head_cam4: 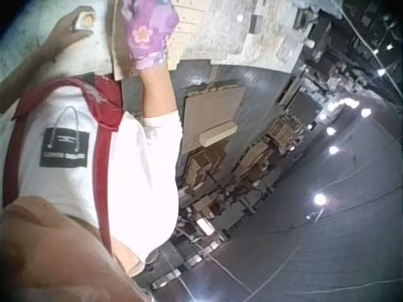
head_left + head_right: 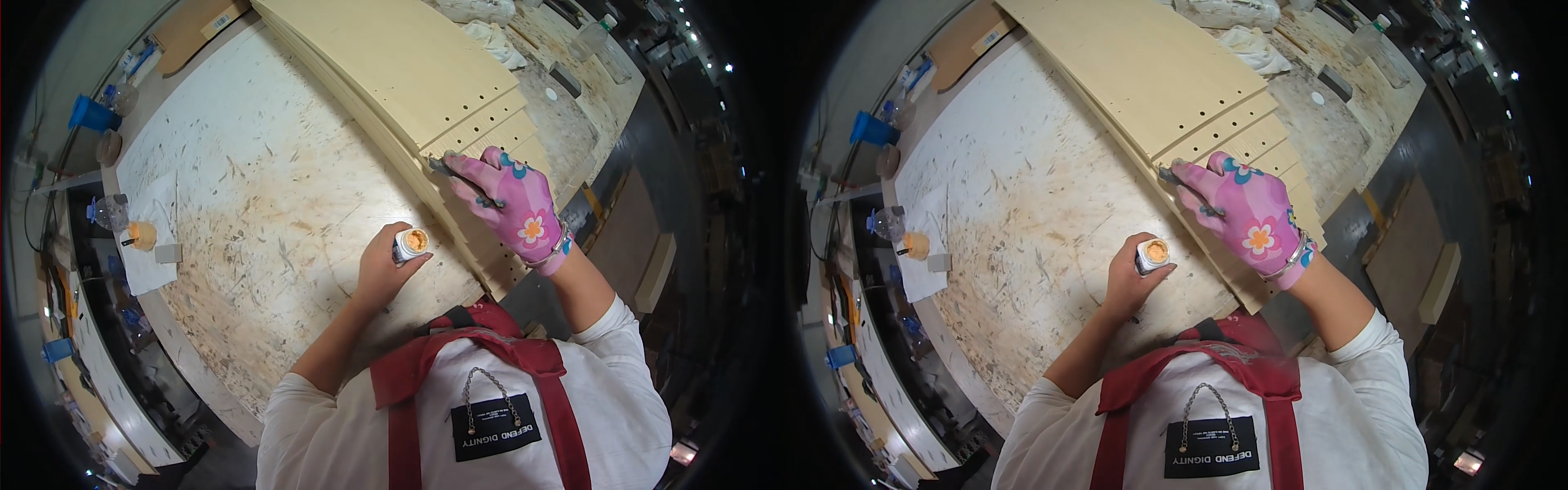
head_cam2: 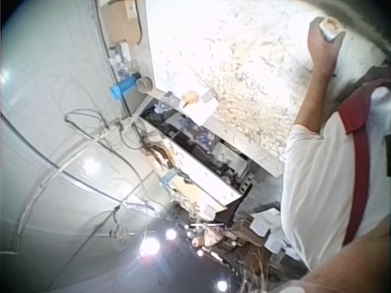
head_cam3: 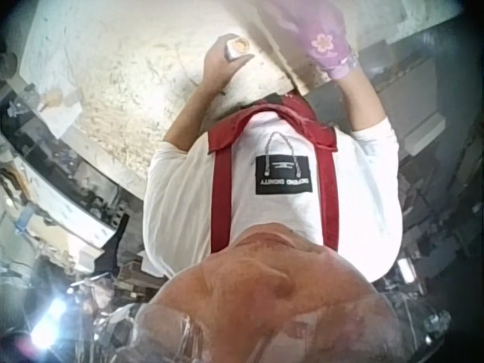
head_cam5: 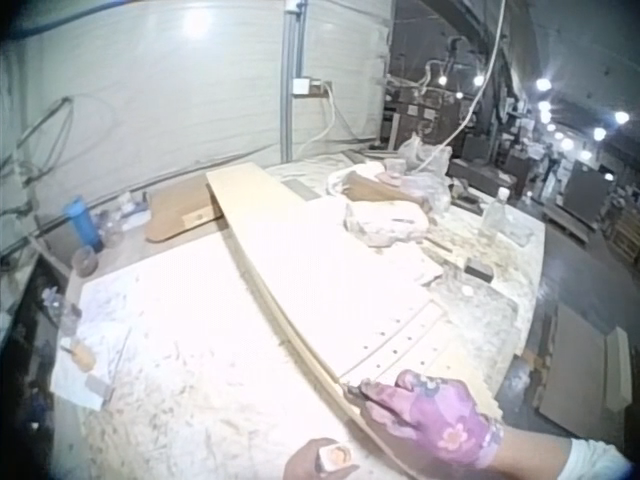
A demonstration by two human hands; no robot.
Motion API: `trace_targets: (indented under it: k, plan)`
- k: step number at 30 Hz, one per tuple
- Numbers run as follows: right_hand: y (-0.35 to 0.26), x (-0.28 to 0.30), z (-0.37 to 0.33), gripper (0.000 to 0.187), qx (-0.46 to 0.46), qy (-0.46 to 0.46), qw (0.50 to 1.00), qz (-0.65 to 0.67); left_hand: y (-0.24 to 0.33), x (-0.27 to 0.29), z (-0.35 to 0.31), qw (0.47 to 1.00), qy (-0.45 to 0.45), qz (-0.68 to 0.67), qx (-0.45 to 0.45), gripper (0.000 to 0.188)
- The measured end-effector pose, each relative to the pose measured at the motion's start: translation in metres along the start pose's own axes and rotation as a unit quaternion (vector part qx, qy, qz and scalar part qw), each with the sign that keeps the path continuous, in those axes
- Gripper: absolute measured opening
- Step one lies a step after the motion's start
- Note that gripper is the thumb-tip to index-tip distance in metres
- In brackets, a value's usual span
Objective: The person sands a grooved wooden panel with a sanding block and wipes it with a cloth. They then use a small brush to apply a liquid from a jar into the grooves and onto the edges, sanding and wiping the surface again during the process.
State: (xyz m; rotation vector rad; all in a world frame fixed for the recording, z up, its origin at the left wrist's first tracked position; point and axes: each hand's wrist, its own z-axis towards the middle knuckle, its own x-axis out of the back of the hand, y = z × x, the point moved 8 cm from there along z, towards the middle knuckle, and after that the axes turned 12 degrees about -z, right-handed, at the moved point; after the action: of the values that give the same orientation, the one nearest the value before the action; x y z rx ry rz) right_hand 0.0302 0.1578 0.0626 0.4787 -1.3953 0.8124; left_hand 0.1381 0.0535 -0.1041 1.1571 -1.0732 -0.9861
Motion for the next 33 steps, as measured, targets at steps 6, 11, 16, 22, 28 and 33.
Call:
trace_targets:
  k: [6, 11, 16, 22, 28, 33]
  plan:
    - [-0.002, 0.005, 0.013, 0.032, 0.014, 0.024, 0.999, -0.018, 0.007, -0.002, 0.003, 0.999, 0.001, 0.026, -0.021, 0.047]
    - [-0.005, 0.010, 0.008, 0.029, 0.037, -0.007, 0.999, -0.020, 0.008, 0.000, 0.002, 0.999, 0.008, 0.026, -0.030, 0.047]
    - [-0.007, 0.013, 0.013, 0.028, 0.019, -0.029, 0.999, -0.004, 0.008, 0.000, 0.001, 1.000, 0.008, 0.005, -0.020, 0.045]
    - [0.018, -0.006, 0.027, 0.026, 0.010, 0.050, 0.972, 0.228, 0.003, -0.001, 0.000, 1.000, 0.009, -0.014, -0.002, 0.045]
    - [0.049, -0.037, 0.035, 0.029, -0.091, -0.076, 0.881, 0.457, 0.004, -0.001, 0.000, 1.000, -0.003, -0.003, 0.013, 0.046]
    - [0.056, -0.042, 0.039, 0.026, -0.026, -0.091, 0.852, 0.515, 0.003, -0.004, 0.001, 1.000, -0.006, -0.001, 0.010, 0.047]
